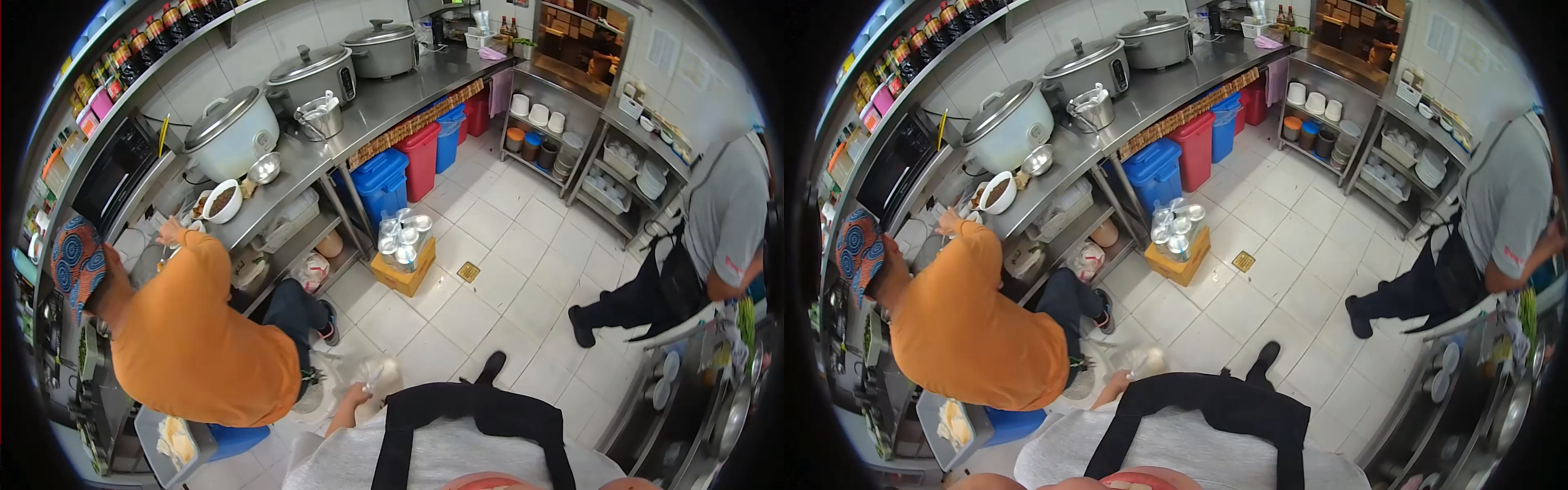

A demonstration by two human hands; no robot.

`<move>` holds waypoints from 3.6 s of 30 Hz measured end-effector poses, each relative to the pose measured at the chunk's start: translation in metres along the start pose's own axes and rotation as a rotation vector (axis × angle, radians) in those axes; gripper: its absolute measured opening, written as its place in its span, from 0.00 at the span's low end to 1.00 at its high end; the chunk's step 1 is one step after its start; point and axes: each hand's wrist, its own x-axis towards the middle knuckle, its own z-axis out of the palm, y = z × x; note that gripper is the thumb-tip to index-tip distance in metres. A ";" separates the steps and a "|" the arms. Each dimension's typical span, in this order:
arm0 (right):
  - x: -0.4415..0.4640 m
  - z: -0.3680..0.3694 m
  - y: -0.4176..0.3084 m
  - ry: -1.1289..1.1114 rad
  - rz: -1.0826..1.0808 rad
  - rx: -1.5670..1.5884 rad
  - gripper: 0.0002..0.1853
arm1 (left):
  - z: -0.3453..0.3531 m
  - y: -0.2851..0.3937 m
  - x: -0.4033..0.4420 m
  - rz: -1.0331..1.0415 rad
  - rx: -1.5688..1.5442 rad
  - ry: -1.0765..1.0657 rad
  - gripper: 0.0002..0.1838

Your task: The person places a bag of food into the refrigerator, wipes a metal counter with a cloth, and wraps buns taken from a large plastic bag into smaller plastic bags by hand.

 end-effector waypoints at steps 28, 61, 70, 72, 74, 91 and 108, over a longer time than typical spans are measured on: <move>0.464 -0.438 -0.661 -0.130 -0.591 -0.486 0.18 | -0.052 0.337 0.327 -0.420 -0.018 -0.198 0.27; 0.519 -0.881 -1.634 0.898 -1.580 -0.510 0.08 | -0.578 0.687 0.633 -0.576 0.109 1.412 0.29; 0.262 -0.632 -1.459 -0.446 -2.184 -0.212 0.08 | -0.443 0.841 0.670 -0.202 -0.155 1.333 0.26; 0.192 -0.614 -1.449 -0.809 -2.233 -0.425 0.07 | -0.451 0.842 0.657 -0.180 -0.210 1.330 0.21; 0.137 -0.615 -1.449 -0.804 -2.312 -0.286 0.07 | -0.452 0.824 0.647 -0.255 -0.203 1.385 0.20; 0.031 -0.628 -1.431 -1.073 -3.100 -0.238 0.13 | -0.546 0.812 0.768 -0.098 -0.320 1.380 0.13; 0.038 -0.565 -1.454 -2.048 -0.885 -0.504 0.15 | -0.528 0.907 0.680 0.021 -1.036 1.384 0.09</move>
